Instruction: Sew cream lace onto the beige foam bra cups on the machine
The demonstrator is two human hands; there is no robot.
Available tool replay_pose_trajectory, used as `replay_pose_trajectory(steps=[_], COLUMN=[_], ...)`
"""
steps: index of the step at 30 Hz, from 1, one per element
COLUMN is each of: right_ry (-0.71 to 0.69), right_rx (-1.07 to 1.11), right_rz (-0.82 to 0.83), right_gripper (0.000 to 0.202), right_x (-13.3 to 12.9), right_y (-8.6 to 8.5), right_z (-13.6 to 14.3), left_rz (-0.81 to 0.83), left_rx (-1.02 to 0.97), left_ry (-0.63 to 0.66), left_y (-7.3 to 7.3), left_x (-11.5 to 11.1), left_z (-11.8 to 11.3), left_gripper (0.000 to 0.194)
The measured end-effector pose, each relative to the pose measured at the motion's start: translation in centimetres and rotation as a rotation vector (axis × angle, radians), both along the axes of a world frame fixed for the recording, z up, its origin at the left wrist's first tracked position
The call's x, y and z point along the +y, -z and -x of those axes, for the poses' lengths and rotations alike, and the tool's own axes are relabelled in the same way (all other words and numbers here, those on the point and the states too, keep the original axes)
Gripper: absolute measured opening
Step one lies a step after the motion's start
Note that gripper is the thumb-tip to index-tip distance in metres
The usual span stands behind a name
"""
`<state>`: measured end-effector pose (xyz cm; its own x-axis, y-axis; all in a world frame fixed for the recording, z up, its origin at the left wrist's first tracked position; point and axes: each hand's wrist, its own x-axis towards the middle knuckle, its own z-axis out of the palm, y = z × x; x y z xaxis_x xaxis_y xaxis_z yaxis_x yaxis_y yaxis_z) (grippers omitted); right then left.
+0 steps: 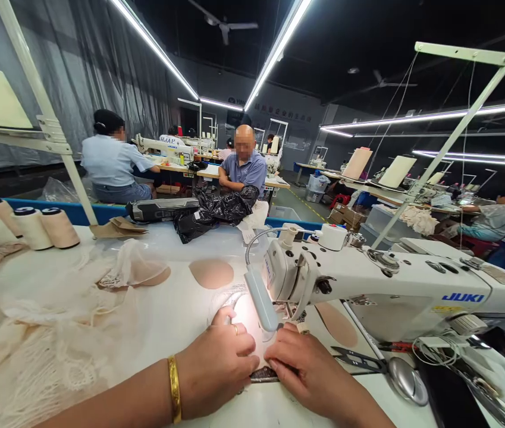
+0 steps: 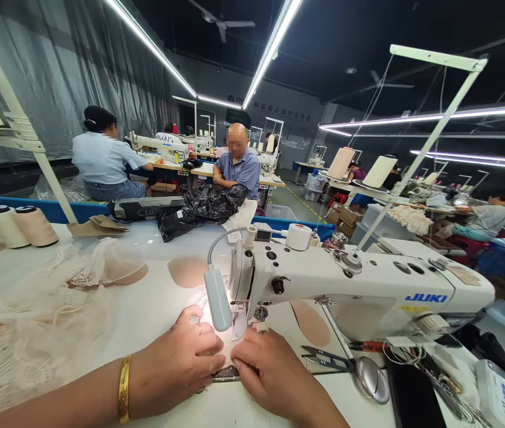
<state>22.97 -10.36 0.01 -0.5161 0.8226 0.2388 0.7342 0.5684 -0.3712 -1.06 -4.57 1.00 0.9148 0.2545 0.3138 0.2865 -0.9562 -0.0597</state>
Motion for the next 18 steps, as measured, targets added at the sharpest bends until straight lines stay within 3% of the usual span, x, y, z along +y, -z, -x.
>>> replay_pose_trajectory(steps=[7,18], right_ry=[0.096,0.200], right_rx=[0.006,0.046], right_rz=[-0.025,-0.123], right_gripper=[0.024,0.028], right_x=[0.2,1.2], right_y=[0.5,2.0], right_z=[0.4,0.5], left_rz=[-0.064,-0.038], left_rx=[-0.065,-0.098], left_ry=[-0.046,-0.090], left_y=[1.2,1.5], left_x=[0.9,3.4], left_z=[-0.6,-0.8], left_gripper=[0.016,0.011])
